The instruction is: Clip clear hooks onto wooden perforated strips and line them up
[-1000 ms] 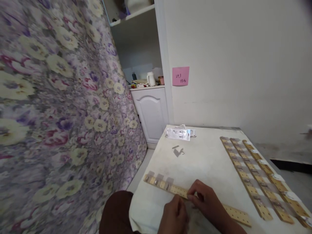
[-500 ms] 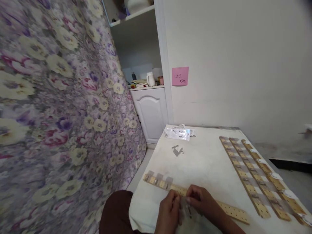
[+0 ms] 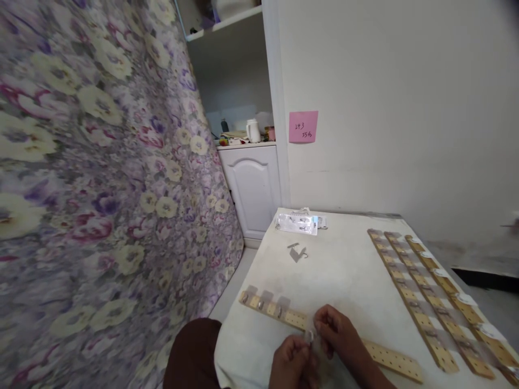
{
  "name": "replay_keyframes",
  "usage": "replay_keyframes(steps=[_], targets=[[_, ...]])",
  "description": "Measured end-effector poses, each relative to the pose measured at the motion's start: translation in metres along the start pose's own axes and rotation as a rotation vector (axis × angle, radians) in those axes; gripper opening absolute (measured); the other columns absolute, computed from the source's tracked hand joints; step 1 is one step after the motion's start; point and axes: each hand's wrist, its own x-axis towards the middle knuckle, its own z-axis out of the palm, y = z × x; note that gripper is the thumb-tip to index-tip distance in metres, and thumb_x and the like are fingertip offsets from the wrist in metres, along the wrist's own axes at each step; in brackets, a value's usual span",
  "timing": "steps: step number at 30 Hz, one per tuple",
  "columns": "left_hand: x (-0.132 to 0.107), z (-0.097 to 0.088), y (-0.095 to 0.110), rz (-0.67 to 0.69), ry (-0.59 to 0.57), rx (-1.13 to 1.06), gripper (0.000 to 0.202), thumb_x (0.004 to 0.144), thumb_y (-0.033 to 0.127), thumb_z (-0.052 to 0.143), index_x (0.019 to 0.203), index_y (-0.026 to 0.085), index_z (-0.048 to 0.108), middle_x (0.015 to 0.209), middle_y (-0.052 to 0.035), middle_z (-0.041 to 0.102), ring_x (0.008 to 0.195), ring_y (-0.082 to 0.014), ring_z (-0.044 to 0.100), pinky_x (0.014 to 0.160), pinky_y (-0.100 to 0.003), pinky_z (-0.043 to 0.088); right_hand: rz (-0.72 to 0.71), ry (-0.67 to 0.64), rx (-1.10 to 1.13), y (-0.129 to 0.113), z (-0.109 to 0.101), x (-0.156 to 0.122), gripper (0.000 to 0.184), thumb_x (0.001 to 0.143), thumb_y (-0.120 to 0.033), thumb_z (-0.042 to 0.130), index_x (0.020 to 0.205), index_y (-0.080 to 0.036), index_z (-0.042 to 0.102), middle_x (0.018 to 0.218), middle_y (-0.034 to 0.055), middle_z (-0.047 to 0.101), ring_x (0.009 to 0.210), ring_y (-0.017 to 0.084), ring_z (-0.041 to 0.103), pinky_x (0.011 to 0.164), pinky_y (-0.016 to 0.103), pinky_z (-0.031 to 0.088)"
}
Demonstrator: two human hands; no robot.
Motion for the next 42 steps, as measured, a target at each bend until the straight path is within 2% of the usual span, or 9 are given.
replay_keyframes(steps=[6, 11, 16, 19, 25, 35, 42], targets=[[0.006, -0.001, -0.006, -0.042, 0.030, -0.085, 0.039, 0.064, 0.050, 0.068, 0.074, 0.020, 0.045, 0.055, 0.0045, 0.064, 0.031, -0.0061, 0.050, 0.031, -0.017, 0.024, -0.004, 0.035, -0.157, 0.003, 0.002, 0.000, 0.017, 0.078, -0.037, 0.050, 0.083, -0.021, 0.050, 0.059, -0.0077, 0.050, 0.040, 0.008, 0.047, 0.038, 0.021, 0.036], [0.009, 0.004, -0.006, -0.029, 0.098, -0.093, 0.036, 0.063, 0.046, 0.068, 0.070, 0.021, 0.044, 0.054, 0.0046, 0.064, 0.030, -0.0053, 0.048, 0.030, -0.016, 0.023, -0.116, 0.099, -0.512, 0.001, -0.001, 0.001, 0.020, 0.079, -0.031, 0.048, 0.093, -0.021, 0.058, 0.072, -0.0005, 0.064, 0.064, 0.015, 0.060, 0.062, 0.026, 0.046], [0.013, 0.008, 0.000, -0.043, 0.207, -0.091, 0.039, 0.059, 0.050, 0.068, 0.067, 0.021, 0.044, 0.047, 0.0056, 0.060, 0.029, -0.0052, 0.046, 0.029, -0.015, 0.021, -0.084, 0.137, -0.713, 0.003, -0.001, 0.009, 0.025, 0.078, -0.031, 0.048, 0.099, -0.024, 0.060, 0.081, 0.0009, 0.067, 0.073, 0.017, 0.062, 0.070, 0.029, 0.045], [0.015, 0.011, 0.003, -0.058, 0.276, -0.090, 0.038, 0.059, 0.051, 0.066, 0.065, 0.021, 0.042, 0.045, 0.0052, 0.060, 0.026, -0.0056, 0.044, 0.029, -0.016, 0.018, -0.082, 0.122, -0.715, 0.007, 0.000, 0.016, 0.026, 0.077, -0.029, 0.048, 0.098, -0.023, 0.060, 0.084, 0.0020, 0.067, 0.075, 0.017, 0.062, 0.072, 0.028, 0.045], [0.016, 0.014, 0.010, -0.073, 0.338, -0.104, 0.030, 0.065, 0.046, 0.059, 0.066, 0.021, 0.043, 0.046, 0.0041, 0.060, 0.028, -0.0056, 0.045, 0.031, -0.017, 0.019, -0.111, 0.124, -0.660, 0.016, 0.003, 0.028, 0.024, 0.077, -0.026, 0.047, 0.095, -0.021, 0.061, 0.082, 0.0040, 0.067, 0.076, 0.019, 0.062, 0.073, 0.030, 0.046], [0.020, 0.018, 0.016, -0.098, 0.386, -0.077, 0.016, 0.069, 0.034, 0.051, 0.067, 0.018, 0.047, 0.046, 0.0033, 0.059, 0.030, -0.0053, 0.046, 0.033, -0.017, 0.020, -0.093, 0.137, -0.670, 0.017, 0.003, 0.035, 0.023, 0.078, -0.025, 0.046, 0.094, -0.019, 0.062, 0.081, 0.0041, 0.067, 0.076, 0.019, 0.062, 0.071, 0.029, 0.045], [0.024, 0.016, 0.016, -0.100, 0.392, -0.082, 0.019, 0.066, 0.036, 0.056, 0.065, 0.019, 0.047, 0.045, 0.0025, 0.060, 0.030, -0.0063, 0.045, 0.034, -0.018, 0.021, -0.056, 0.145, -0.719, 0.013, 0.003, 0.037, 0.023, 0.078, -0.024, 0.047, 0.094, -0.021, 0.063, 0.085, 0.0036, 0.068, 0.079, 0.018, 0.062, 0.072, 0.028, 0.044]])
